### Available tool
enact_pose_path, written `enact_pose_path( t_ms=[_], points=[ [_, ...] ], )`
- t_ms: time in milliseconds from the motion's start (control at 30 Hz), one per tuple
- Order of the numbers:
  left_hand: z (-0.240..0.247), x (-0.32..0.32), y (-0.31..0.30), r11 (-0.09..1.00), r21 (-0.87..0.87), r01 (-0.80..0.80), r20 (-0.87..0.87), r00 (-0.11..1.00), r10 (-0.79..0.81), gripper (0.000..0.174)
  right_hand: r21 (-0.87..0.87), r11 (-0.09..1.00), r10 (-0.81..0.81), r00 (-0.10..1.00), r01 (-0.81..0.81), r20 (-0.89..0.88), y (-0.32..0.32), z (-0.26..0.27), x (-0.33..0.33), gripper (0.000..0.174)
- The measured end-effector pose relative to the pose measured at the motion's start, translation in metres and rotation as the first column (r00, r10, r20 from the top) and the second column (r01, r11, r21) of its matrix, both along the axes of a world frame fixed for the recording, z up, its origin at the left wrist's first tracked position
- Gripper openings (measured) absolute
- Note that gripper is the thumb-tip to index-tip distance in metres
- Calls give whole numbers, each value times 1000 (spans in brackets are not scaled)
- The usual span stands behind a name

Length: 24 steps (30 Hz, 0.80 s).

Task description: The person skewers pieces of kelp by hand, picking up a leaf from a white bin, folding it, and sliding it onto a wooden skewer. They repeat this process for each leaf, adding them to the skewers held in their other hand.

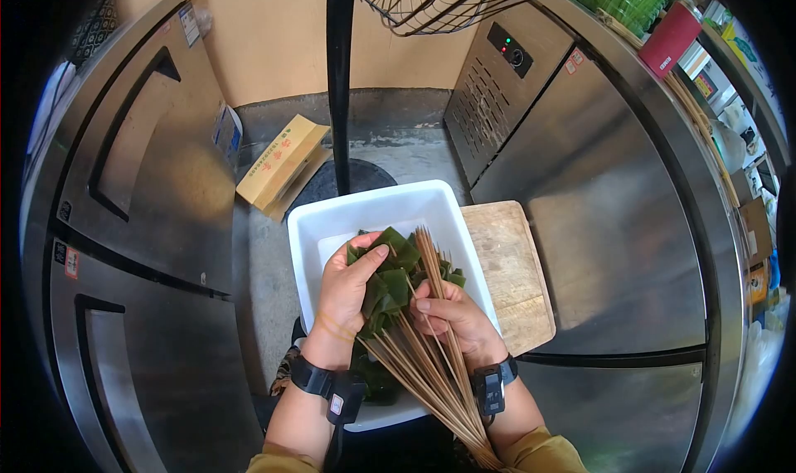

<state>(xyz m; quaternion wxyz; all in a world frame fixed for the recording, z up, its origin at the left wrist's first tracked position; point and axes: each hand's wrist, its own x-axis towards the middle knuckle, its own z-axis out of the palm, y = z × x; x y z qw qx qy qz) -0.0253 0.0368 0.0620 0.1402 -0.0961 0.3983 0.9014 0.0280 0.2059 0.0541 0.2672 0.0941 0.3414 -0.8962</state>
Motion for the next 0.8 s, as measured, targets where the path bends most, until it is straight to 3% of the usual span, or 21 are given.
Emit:
enact_pose_path(
  t_ms=[167, 267, 400, 500, 733, 800],
  points=[
    [2, 3, 3, 997, -49, -54, -18, 998, 53, 11, -42, 999, -7, 1000, 7, -1, 1, -4, 0, 7],
    [1, 6, 6, 970, -214, -115, -208, 976, 69, 9, -42, 999, -13, 1000, 12, -9, 1, -3, 1, 7],
    [6, 14, 10, 883, -463, -82, -317, 945, -79, 7, 16, 998, -57, 998, 57, -7, 4, -5, 2, 6],
    [15, 20, 5, 768, -641, -19, -374, 881, -290, 10, 31, 997, -66, 998, 65, 10, 5, -1, 1, 6],
    [-2, 17, 4, 662, -748, -41, -316, 900, -301, 10, 100, 990, -97, 995, 99, -25, 6, -4, 0, 7],
    [-4, 17, 6, 772, -634, 52, -257, 927, -274, 11, 65, 988, -140, 990, 139, 14, 7, 2, 1, 5]
  ],
)
